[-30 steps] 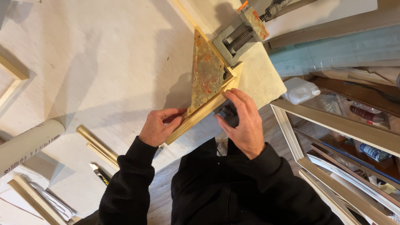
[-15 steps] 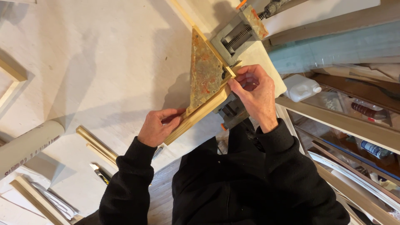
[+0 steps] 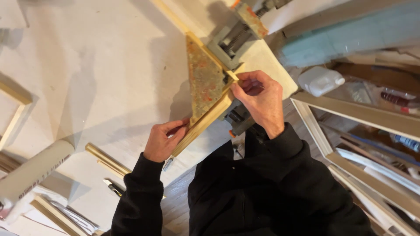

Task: The person assembles a wooden picture frame at a workbench. They hammer a corner joint, apply wood glue from a bottle to a frame moulding piece, position the piece in a corner clamp, tighten the clamp, and use a utility knife to trim or mark the wood pieces.

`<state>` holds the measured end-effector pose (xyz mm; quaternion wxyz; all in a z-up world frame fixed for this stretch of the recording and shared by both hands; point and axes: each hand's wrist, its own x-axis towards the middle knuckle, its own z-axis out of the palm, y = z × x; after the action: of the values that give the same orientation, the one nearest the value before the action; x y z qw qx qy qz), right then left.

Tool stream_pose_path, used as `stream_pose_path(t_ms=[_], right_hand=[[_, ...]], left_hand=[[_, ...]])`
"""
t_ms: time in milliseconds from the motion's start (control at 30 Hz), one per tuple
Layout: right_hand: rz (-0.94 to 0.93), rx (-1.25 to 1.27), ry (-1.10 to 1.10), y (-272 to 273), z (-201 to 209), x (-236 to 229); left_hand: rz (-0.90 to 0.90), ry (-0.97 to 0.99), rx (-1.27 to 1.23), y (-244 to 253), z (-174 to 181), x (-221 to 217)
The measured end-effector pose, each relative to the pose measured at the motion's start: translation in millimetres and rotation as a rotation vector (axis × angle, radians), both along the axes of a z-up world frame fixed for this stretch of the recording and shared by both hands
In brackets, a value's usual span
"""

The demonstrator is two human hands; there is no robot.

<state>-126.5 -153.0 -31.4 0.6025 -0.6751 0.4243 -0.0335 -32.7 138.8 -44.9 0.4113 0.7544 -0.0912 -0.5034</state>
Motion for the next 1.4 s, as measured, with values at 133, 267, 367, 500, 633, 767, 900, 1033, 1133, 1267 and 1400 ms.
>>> stream_pose_path(t_ms=[133, 267, 367, 500, 633, 767, 900, 1033, 1133, 1267, 1400], right_hand=[[-0.035, 0.01, -0.019, -1.6, -2.1, 0.3], [-0.044, 0.012, -0.029, -6.0, 8.0, -1.2], [-0.032, 0.028, -0.036, -10.7, 12.3, -1.7], [-0.015, 0.035, -0.042, -11.4, 8.9, -2.8], [-0.001, 0.014, -0.051, -11.0, 7.4, -4.0], [0.015, 0.004, -0.026, -8.9, 2.6, -5.0], [0.036, -0.022, -0.025, -10.5, 4.2, -2.5], [0.055, -0.019, -0.011, -11.6, 0.8, -3.3], [0.043, 0.029, -0.027, -13.2, -12.9, -6.3], [-0.109, 0.141, -0.177, -23.6, -14.5, -10.4], [-0.16, 0.113, -0.256, -26.5, 11.6, -58.8]], left_hand=[[-0.009, -0.026, 0.034, -1.9, 3.1, 3.1], [-0.005, -0.025, 0.054, -5.0, 6.3, 0.2], [0.012, -0.02, 0.093, -7.3, 7.2, 0.6], [0.039, -0.012, 0.076, -4.4, 4.1, -1.1], [0.046, -0.009, 0.091, -6.5, 6.3, -2.4], [0.047, 0.011, 0.073, -3.5, 5.0, -2.6], [0.037, -0.01, 0.066, -4.3, 4.1, -2.0], [0.065, 0.009, 0.038, -3.8, -0.3, -3.9], [0.078, 0.02, 0.021, -1.0, 0.2, -5.3], [0.077, 0.037, 0.009, -2.6, 2.4, -4.1], [0.078, 0.049, 0.023, -5.7, 4.1, -4.2]])
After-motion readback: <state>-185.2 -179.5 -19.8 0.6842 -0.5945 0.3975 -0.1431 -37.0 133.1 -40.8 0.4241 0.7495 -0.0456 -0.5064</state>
